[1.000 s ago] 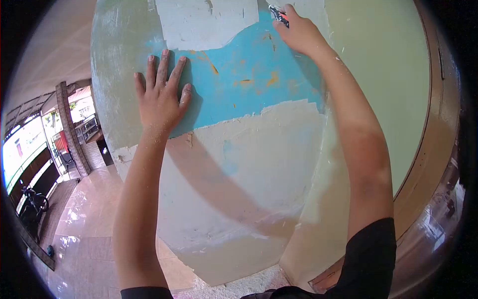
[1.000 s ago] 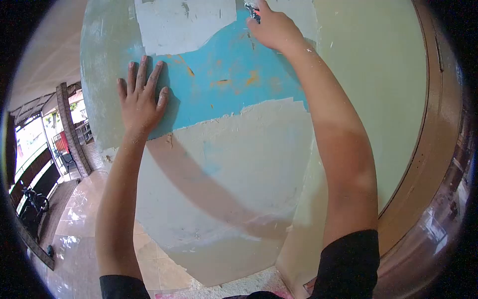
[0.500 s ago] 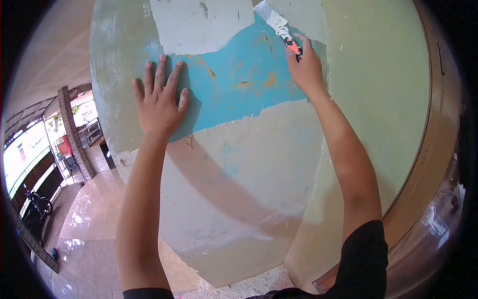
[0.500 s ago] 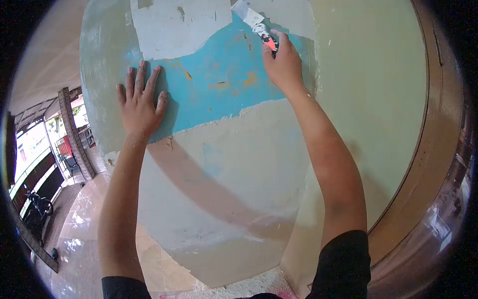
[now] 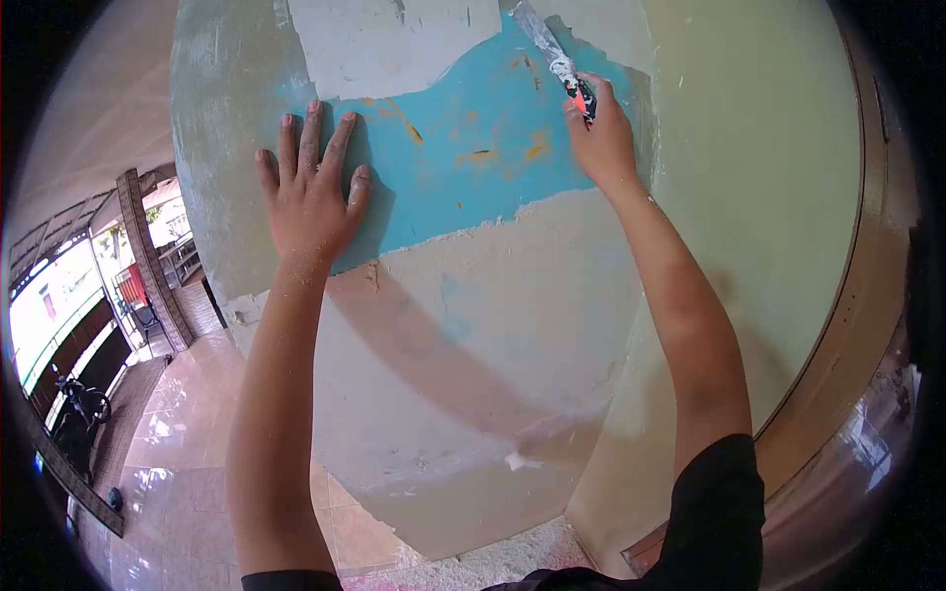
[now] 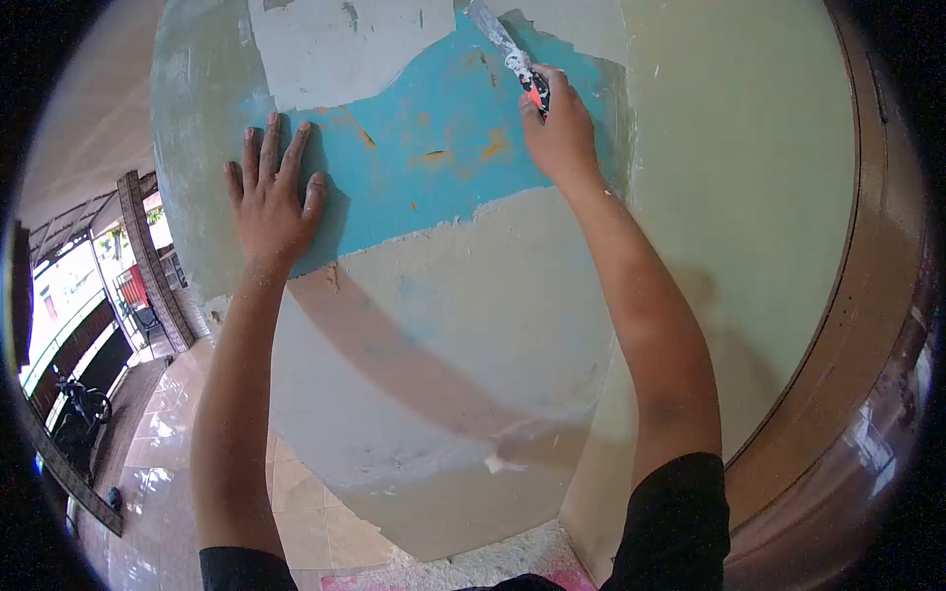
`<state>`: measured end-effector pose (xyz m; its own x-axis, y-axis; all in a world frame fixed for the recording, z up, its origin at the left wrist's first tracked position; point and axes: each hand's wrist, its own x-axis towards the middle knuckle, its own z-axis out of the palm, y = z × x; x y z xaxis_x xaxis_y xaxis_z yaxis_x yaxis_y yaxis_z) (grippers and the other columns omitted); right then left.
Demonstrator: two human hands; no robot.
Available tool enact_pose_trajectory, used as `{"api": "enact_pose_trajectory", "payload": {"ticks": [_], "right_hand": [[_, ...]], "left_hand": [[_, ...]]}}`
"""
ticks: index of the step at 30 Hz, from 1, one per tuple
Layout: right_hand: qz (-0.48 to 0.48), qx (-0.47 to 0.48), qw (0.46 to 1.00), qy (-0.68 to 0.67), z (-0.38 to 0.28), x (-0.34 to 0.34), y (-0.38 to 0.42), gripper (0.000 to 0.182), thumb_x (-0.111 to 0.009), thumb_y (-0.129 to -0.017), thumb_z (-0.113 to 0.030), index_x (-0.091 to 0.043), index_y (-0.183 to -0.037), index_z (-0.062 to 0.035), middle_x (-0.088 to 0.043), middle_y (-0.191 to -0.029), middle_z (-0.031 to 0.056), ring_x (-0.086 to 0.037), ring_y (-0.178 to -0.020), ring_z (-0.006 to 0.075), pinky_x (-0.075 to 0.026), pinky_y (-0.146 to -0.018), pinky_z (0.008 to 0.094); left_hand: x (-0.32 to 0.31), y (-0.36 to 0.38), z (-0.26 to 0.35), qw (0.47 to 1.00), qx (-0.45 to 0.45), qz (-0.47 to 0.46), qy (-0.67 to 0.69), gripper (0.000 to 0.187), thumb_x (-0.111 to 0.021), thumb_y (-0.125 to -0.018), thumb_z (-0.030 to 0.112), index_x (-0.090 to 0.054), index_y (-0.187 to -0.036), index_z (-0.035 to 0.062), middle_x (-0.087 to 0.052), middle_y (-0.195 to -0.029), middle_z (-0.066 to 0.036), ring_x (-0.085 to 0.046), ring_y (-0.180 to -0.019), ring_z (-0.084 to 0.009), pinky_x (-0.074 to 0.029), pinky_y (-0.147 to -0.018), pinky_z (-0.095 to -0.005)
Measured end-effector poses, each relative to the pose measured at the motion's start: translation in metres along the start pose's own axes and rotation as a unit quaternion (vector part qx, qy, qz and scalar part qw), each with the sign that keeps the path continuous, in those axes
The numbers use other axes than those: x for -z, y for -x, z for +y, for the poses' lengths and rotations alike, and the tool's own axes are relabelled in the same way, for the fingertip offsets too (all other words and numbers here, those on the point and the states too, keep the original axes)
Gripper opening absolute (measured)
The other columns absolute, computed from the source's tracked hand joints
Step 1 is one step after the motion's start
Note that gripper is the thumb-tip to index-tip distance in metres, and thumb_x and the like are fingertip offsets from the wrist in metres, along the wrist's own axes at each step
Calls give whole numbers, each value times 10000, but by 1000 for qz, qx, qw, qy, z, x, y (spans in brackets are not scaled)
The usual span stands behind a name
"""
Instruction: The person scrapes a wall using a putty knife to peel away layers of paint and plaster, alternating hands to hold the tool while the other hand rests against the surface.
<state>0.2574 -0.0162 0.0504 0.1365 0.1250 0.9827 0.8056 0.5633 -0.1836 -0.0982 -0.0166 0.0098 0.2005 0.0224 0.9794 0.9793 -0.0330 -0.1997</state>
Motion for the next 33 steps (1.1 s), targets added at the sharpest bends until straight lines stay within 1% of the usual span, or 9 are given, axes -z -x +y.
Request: {"api": "enact_pose_trajectory", "payload": {"ticks": [3,12,14,18,23,27,29,31,33], "right_hand": [[-32,-41,998,-23,-8,4,2,415,-608,-981,-190,-498,-1374,-110,-654,-1201,219,-645,-1121,378,-508,-942,468],[73,88,993,18,1,-5,-8,439,-569,-996,-181,-493,-1426,-136,-640,-1143,234,-641,-1017,427,-499,-927,497],[60,62,994,67,-11,0,-6,444,-596,-987,-204,-515,-1421,-155,-624,-1094,223,-638,-963,427,-509,-894,501],[5,50,995,83,-25,2,-6,432,-625,-977,-230,-547,-1396,-161,-624,-1049,200,-645,-967,413,-522,-866,495],[-17,73,994,85,-34,-1,-23,412,-641,-969,-270,-580,-1356,-142,-694,-1020,201,-670,-977,406,-537,-852,496],[-19,62,994,90,-51,-2,-53,422,-635,-964,-302,-583,-1347,-130,-725,-1053,197,-687,-979,413,-546,-867,496],[-18,69,985,159,-58,-2,-73,434,-623,-963,-325,-583,-1342,-118,-732,-1089,182,-694,-989,417,-553,-880,494],[-18,83,985,148,-65,-3,-92,461,-613,-959,-344,-563,-1360,-121,-735,-1081,177,-690,-996,417,-555,-882,497],[-36,68,977,198,-73,0,-109,435,-614,-962,-338,-550,-1344,-140,-729,-1091,175,-688,-992,416,-540,-885,479]], "left_hand": [[1,-1,1,1000,2,-5,-4,631,-537,-962,424,-369,-1569,383,-267,-1682,5,-213,-1555,-299,-117,-1240,-605],[1,0,0,1000,3,-9,-1,641,-535,-958,418,-362,-1574,373,-255,-1686,3,-194,-1560,-301,-119,-1241,-606],[2,0,0,1000,1,-9,1,640,-535,-958,418,-363,-1573,372,-256,-1685,2,-192,-1560,-303,-120,-1241,-607],[3,2,0,1000,-1,-11,3,641,-539,-956,417,-367,-1572,368,-259,-1684,-3,-192,-1560,-305,-122,-1240,-612],[4,4,0,1000,-2,-14,10,649,-557,-951,406,-370,-1571,365,-258,-1684,-6,-194,-1558,-309,-128,-1238,-616],[4,4,-1,1000,-7,-11,15,654,-565,-948,401,-369,-1571,365,-247,-1687,-3,-189,-1559,-313,-127,-1238,-616],[4,3,0,1000,-7,-13,13,656,-567,-948,400,-367,-1572,366,-243,-1689,-3,-186,-1560,-315,-124,-1238,-616],[6,3,1,1000,-4,-21,18,663,-570,-948,396,-359,-1576,362,-237,-1691,-8,-179,-1562,-318,-121,-1239,-617],[6,3,2,1000,-1,-22,15,665,-571,-948,394,-358,-1577,357,-233,-1692,-12,-179,-1561,-319,-121,-1238,-618]]}}
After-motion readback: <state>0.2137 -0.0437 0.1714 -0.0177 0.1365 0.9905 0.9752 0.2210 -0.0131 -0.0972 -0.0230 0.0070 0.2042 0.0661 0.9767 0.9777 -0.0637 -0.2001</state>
